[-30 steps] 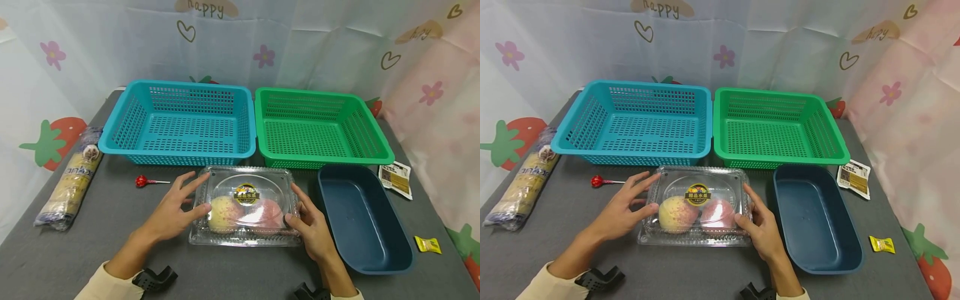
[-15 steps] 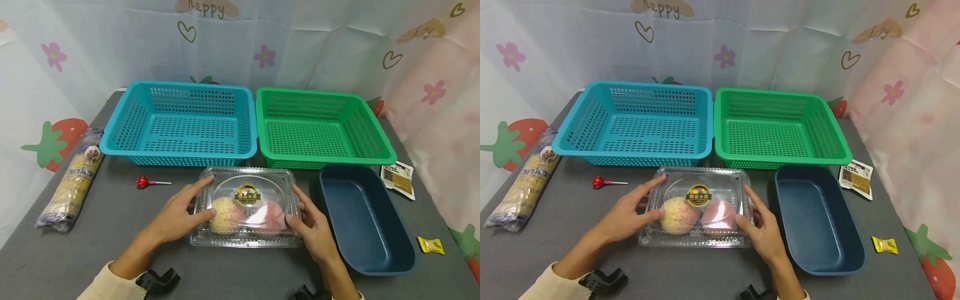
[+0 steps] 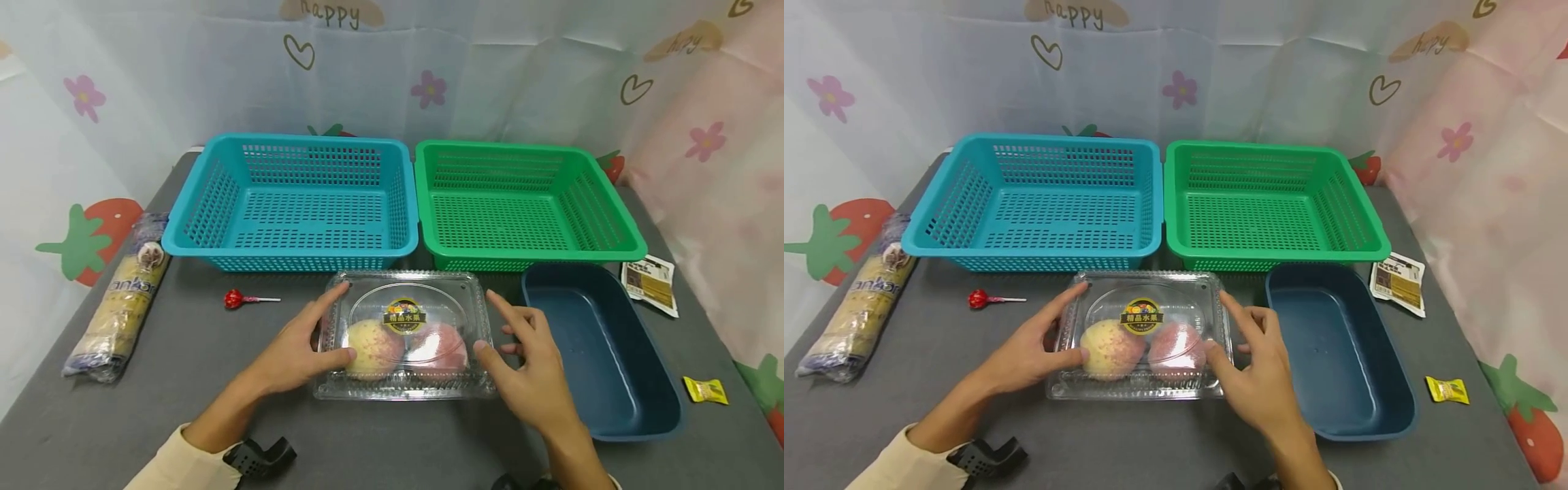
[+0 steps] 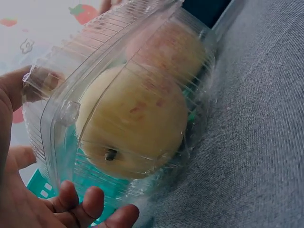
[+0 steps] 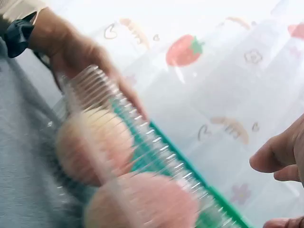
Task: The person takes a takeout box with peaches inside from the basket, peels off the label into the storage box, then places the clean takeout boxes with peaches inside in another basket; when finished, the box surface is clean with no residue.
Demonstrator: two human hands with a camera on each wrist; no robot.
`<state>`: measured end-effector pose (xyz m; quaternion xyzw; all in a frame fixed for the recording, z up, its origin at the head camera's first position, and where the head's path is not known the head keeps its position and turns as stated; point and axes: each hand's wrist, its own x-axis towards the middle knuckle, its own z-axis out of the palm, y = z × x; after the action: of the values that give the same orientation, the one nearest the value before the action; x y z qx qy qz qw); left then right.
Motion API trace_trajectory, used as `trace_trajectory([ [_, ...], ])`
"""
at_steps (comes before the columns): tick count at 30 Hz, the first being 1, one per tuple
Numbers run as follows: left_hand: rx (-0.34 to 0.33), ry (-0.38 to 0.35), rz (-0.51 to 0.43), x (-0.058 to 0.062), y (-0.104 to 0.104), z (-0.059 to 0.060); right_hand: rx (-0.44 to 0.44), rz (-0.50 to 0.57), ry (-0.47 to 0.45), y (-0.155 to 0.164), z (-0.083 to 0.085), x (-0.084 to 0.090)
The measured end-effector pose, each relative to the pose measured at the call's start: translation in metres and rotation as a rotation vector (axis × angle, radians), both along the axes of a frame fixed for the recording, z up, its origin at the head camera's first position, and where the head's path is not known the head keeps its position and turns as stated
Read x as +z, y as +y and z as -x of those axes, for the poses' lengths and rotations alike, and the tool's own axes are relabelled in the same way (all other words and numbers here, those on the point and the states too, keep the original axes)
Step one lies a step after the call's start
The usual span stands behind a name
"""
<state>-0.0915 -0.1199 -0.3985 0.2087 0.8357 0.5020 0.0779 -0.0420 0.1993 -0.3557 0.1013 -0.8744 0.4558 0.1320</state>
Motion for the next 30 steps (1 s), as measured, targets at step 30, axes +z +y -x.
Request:
trace_trajectory([
  [30, -0.039, -0.097, 0.015, 0.002, -0.004, 0.006, 0.524, -0.308, -0.18, -0.045, 0.091, 0.043],
])
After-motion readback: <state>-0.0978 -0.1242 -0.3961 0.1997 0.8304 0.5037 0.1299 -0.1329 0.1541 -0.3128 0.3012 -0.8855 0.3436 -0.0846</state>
